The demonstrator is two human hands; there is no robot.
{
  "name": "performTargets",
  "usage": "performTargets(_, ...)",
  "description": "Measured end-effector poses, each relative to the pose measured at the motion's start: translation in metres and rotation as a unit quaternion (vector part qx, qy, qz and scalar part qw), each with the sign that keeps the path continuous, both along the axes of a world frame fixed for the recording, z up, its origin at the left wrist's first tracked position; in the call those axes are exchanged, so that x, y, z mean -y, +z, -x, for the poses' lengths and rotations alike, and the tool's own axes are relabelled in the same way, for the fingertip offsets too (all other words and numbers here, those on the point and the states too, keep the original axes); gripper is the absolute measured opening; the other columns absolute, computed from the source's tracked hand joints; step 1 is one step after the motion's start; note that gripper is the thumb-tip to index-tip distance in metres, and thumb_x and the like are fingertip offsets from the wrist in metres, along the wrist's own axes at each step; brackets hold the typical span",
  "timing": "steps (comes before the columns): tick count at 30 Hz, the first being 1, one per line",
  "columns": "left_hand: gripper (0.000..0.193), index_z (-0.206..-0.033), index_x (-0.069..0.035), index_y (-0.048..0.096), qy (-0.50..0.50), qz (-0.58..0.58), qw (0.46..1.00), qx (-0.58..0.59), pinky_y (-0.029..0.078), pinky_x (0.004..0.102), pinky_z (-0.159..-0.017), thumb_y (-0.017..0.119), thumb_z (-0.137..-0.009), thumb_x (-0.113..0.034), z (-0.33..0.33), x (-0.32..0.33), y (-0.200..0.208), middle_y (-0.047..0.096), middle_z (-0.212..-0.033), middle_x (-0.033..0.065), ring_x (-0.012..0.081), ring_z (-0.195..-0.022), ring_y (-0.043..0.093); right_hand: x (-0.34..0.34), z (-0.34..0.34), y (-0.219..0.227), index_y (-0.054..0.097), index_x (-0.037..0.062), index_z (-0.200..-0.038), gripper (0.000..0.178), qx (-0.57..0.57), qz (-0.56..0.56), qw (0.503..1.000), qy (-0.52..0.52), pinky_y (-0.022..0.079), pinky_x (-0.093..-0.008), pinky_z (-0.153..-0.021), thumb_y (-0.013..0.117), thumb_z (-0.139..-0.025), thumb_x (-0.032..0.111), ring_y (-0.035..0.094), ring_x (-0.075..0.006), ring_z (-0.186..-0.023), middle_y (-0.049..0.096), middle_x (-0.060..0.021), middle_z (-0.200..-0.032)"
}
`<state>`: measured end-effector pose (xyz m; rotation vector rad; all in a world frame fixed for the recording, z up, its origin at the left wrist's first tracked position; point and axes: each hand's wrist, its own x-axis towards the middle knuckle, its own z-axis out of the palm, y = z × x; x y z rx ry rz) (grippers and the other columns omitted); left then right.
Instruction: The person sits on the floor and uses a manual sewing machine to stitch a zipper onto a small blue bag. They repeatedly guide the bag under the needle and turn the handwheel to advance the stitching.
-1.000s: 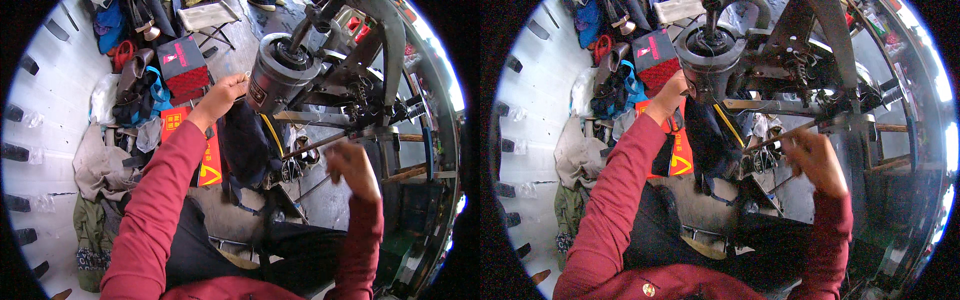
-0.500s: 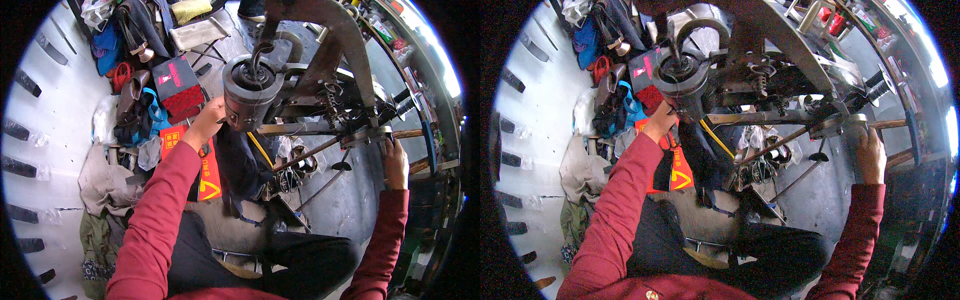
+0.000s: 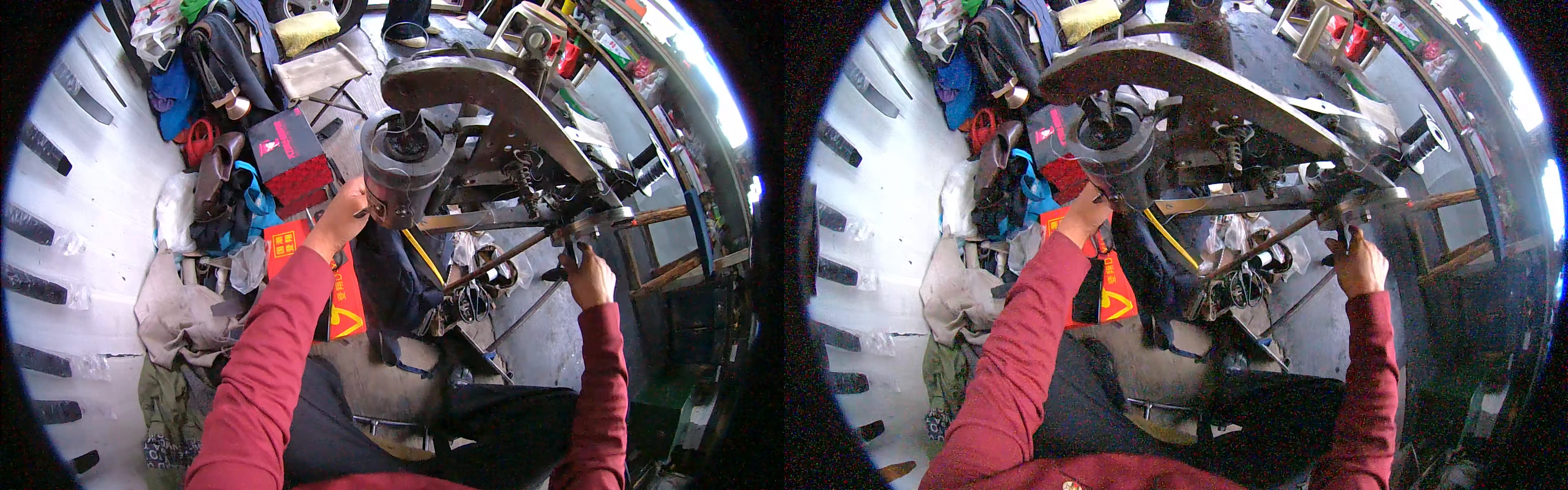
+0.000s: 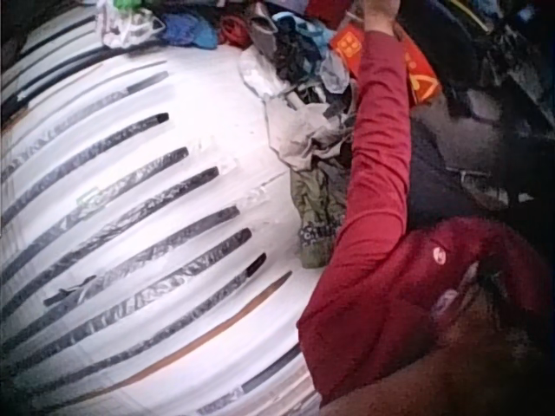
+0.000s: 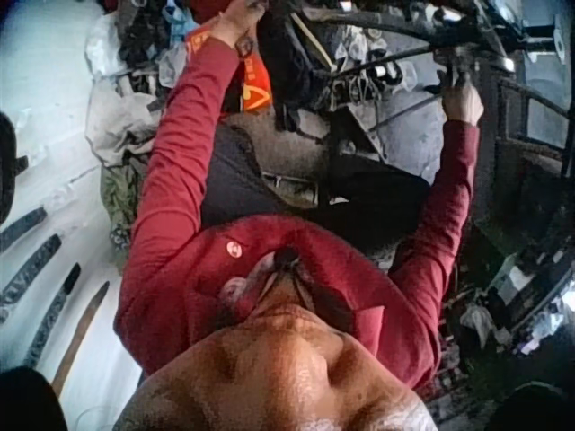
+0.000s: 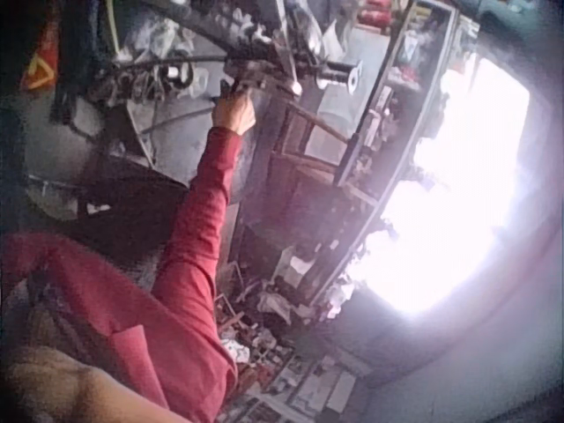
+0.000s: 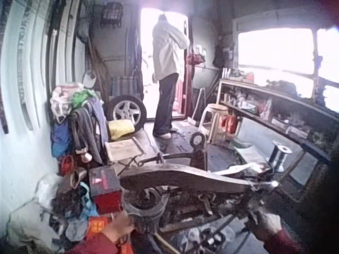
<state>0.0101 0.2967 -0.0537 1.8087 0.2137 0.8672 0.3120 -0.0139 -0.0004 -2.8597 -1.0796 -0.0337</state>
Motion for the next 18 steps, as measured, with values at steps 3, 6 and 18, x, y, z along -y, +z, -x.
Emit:
performTargets(3,0.029,-0.111,0.001,0.067,-0.021,-0.088,0.994,0.054,0.048,0.0381,-0.094,0.055,-0.099,-0.022,-0.003,-0.008,-0.013,0.068,-0.114,0.0165,0.0326,-0.108,0.062,-0.033,0.07,0.038,0.071,-0.0003,-0.102,0.027,-0.164,-0.12,0.978,0.05,0.054,-0.0374,-0.072,0.07,-0.092,0.025,0.071,-0.026,-0.08,0.072,-0.0149,-0.083)
performTargets(6,0.05,-0.117,0.002,0.064,0.005,-0.061,0.998,0.004,0.046,0.038,-0.098,0.054,-0.101,-0.045,-0.009,-0.012,-0.025,0.067,-0.117,0.0167,0.0328,-0.109,0.062,-0.083,0.128,0.018,0.066,-0.0051,-0.114,0.047,-0.42,-0.222,0.858,0.194,0.053,-0.0358,-0.083,0.063,-0.099,0.039,0.068,-0.0208,-0.095,0.073,-0.0176,-0.104)
performTargets(18,0.015,-0.109,-0.003,0.059,0.283,-0.039,0.954,-0.089,0.049,0.0272,-0.078,0.059,-0.095,-0.005,0.051,0.092,0.05,0.062,-0.094,0.0039,0.0124,-0.086,0.06,-0.121,0.17,-0.012,0.066,0.0,-0.115,0.036,-0.727,-0.237,0.632,0.128,0.047,-0.0278,-0.07,0.062,-0.1,0.033,0.059,-0.0095,-0.08,0.068,-0.0018,-0.093)
